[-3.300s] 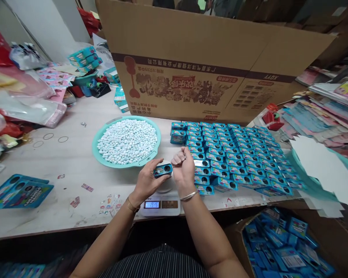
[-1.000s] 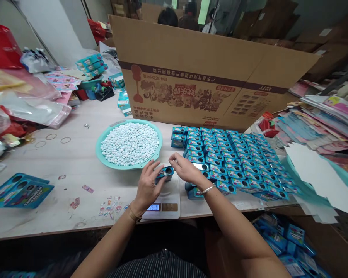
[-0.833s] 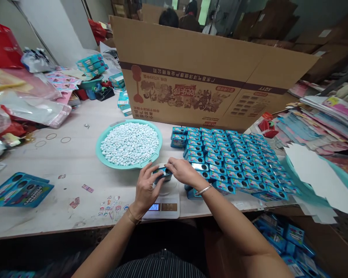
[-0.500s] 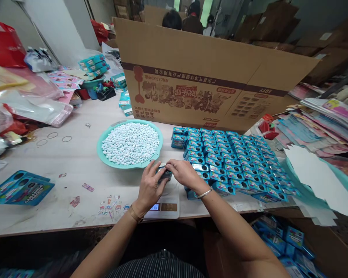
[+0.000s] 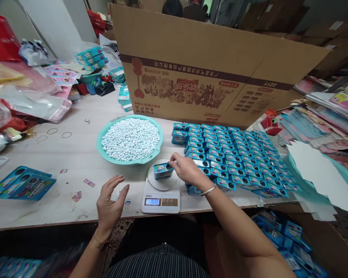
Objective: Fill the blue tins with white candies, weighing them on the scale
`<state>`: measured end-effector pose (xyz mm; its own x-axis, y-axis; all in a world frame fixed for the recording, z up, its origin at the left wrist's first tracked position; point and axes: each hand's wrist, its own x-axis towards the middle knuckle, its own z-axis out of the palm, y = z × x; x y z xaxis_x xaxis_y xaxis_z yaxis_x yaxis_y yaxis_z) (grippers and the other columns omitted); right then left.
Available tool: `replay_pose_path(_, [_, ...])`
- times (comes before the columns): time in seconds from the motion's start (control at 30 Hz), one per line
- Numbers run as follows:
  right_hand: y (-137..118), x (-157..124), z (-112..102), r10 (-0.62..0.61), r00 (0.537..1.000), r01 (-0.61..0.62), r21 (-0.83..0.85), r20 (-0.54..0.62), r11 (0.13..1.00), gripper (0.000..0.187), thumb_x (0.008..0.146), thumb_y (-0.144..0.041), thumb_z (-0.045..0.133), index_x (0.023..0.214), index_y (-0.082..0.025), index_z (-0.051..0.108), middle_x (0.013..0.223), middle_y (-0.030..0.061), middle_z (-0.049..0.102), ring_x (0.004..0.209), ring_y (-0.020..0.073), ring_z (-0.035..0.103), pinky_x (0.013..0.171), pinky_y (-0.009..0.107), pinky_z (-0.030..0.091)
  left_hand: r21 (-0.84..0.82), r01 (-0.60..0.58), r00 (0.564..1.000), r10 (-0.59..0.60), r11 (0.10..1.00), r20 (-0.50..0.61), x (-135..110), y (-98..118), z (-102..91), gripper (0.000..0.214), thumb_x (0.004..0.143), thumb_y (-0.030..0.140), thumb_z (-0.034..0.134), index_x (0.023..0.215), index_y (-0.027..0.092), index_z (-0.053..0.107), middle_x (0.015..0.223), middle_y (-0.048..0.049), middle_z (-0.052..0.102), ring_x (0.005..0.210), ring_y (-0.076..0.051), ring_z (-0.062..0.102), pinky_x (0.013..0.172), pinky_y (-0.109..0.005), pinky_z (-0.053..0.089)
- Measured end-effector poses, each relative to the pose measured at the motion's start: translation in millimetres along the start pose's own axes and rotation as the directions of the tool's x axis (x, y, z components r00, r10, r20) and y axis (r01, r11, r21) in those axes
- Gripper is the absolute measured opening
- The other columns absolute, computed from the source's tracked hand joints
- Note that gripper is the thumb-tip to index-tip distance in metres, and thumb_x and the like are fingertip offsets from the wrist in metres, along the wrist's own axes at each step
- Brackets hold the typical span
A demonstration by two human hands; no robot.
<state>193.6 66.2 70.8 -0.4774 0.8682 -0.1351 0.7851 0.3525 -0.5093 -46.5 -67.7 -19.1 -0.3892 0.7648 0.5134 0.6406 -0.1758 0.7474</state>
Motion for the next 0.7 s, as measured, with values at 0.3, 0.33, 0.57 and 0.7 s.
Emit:
replay_pose_path(0.3, [-15, 1, -6, 0.023, 0.976, 0.051, -0.329, 0.216, 0.943, 0.025, 0.096, -0.031, 0.049, 0.117, -0.018, 0.051, 0.088, 0.0103, 0.07, 0.077, 0.0243, 0.062, 0.061, 0.029, 0.026, 0.005, 0.217, 0.976, -0.217, 0.976, 0.022, -23, -17, -16.7, 0.029, 0.087, 0.041, 0.062, 0.108, 0.022, 0.068, 0.112, -0.0082, 0.068, 0.109, -0.024, 0.063, 0.095, -0.042, 0.053])
replay_pose_path(0.33, [-17, 1, -7, 0.019, 0.973, 0.059, -0.331, 0.23, 0.942, 0.027, 0.096, -0.032, 0.049, 0.119, -0.017, 0.05, 0.09, 0.0108, 0.07, 0.078, 0.0247, 0.062, 0.061, 0.029, 0.026, 0.001, 0.22, 0.975, -0.22, 0.975, 0.024, -23, -16, -14.6, 0.028, 0.088, 0.041, 0.062, 0.107, 0.022, 0.068, 0.112, -0.0082, 0.068, 0.108, -0.024, 0.063, 0.094, -0.041, 0.053])
replay_pose_path(0.57, [-19, 0, -14, 0.029, 0.974, 0.037, -0.286, 0.223, 0.958, 0.029, 0.095, -0.033, 0.052, 0.12, -0.019, 0.05, 0.086, 0.0083, 0.069, 0.08, 0.0238, 0.061, 0.062, 0.028, 0.029, -0.03, 0.129, 0.988, -0.125, 0.991, 0.094, -13, -8, 3.9, 0.025, 0.088, 0.037, 0.062, 0.109, 0.023, 0.067, 0.112, -0.0075, 0.068, 0.107, -0.024, 0.064, 0.094, -0.043, 0.053])
replay_pose_path(0.7, [-9, 2, -16, -0.029, 0.994, 0.048, -0.176, 0.107, 0.983, 0.014, 0.096, -0.031, 0.047, 0.098, -0.02, 0.056, 0.076, 0.0034, 0.064, 0.071, 0.0187, 0.056, 0.062, 0.027, 0.028, -0.055, 0.085, 0.99, -0.078, 0.995, 0.121, -8, -2, 11.0, 0.025, 0.089, 0.035, 0.063, 0.111, 0.023, 0.067, 0.113, -0.0073, 0.068, 0.109, -0.023, 0.063, 0.094, -0.042, 0.053])
